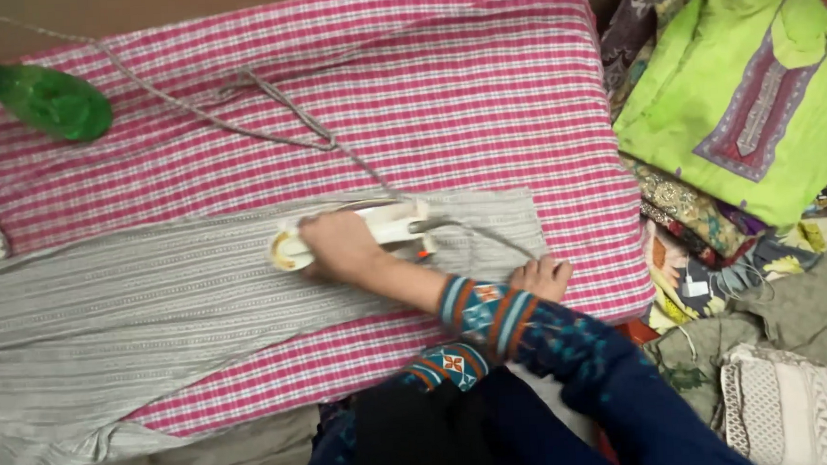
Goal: The person is ironing and folding a pair of pants and a shirt on a bed.
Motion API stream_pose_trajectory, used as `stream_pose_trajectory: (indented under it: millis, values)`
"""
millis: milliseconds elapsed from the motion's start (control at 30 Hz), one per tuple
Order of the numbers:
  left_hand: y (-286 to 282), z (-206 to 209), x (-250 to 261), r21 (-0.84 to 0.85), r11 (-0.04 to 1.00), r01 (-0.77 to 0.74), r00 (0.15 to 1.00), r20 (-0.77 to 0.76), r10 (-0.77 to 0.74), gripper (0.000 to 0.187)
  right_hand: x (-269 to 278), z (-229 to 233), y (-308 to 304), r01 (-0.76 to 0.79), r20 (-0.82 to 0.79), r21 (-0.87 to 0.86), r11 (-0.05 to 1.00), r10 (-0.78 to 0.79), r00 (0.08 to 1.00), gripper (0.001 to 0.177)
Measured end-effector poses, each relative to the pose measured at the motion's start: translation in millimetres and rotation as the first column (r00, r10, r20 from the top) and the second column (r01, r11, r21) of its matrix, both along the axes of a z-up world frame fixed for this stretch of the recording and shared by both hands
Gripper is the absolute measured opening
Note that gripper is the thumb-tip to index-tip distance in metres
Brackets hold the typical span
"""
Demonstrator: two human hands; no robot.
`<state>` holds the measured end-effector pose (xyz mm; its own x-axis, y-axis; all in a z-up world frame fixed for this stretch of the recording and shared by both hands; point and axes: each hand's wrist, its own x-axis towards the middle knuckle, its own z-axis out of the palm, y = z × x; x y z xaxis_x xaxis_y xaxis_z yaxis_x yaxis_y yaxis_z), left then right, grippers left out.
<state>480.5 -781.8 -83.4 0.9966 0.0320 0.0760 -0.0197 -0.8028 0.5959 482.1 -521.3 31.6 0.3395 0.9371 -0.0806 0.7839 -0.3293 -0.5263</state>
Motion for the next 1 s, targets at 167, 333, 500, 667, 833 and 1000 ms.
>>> stream_pose_trajectory:
  millis: [167, 333, 500, 667, 833, 1000]
  values:
    - [49, 75, -58, -0.167, 0.955, 0.244, 0.968, 0.101, -0.230, 0.036, 31, 7, -92, 0.126, 0.001, 0.000, 0.992, -0.126, 0.992, 0.055]
    - [167, 115, -89, -0.933, 0.264, 0.247, 0.586, -0.073, -0.807, 0.037, 72, 18, -187, 0.263, 0.097, -0.205, 0.943, -0.248, 0.964, 0.070]
    - [328, 111, -72, -0.503, 0.812, -0.295, 0.910, -0.407, 0.078, 0.025, 108, 24, -224, 0.462, 0.231, -0.089, 0.882, -0.433, 0.871, 0.059]
    - [386, 69, -53, 0.224, 0.940, -0.257, 0.961, -0.041, 0.273, 0.025, 108, 31, -219, 0.637, 0.287, -0.158, 0.755, -0.582, 0.761, 0.065]
    - [377, 72, -15, 0.115, 0.978, -0.174, 0.974, -0.128, 0.189, 0.030, 112, 24, -251, 0.342, 0.238, 0.013, 0.940, -0.335, 0.912, 0.056]
    - [374, 31, 3, 0.028, 0.981, -0.192, 0.970, -0.145, 0.194, 0.011, 114, 21, -266, -0.098, 0.278, -0.082, 0.992, 0.117, 0.953, 0.057]
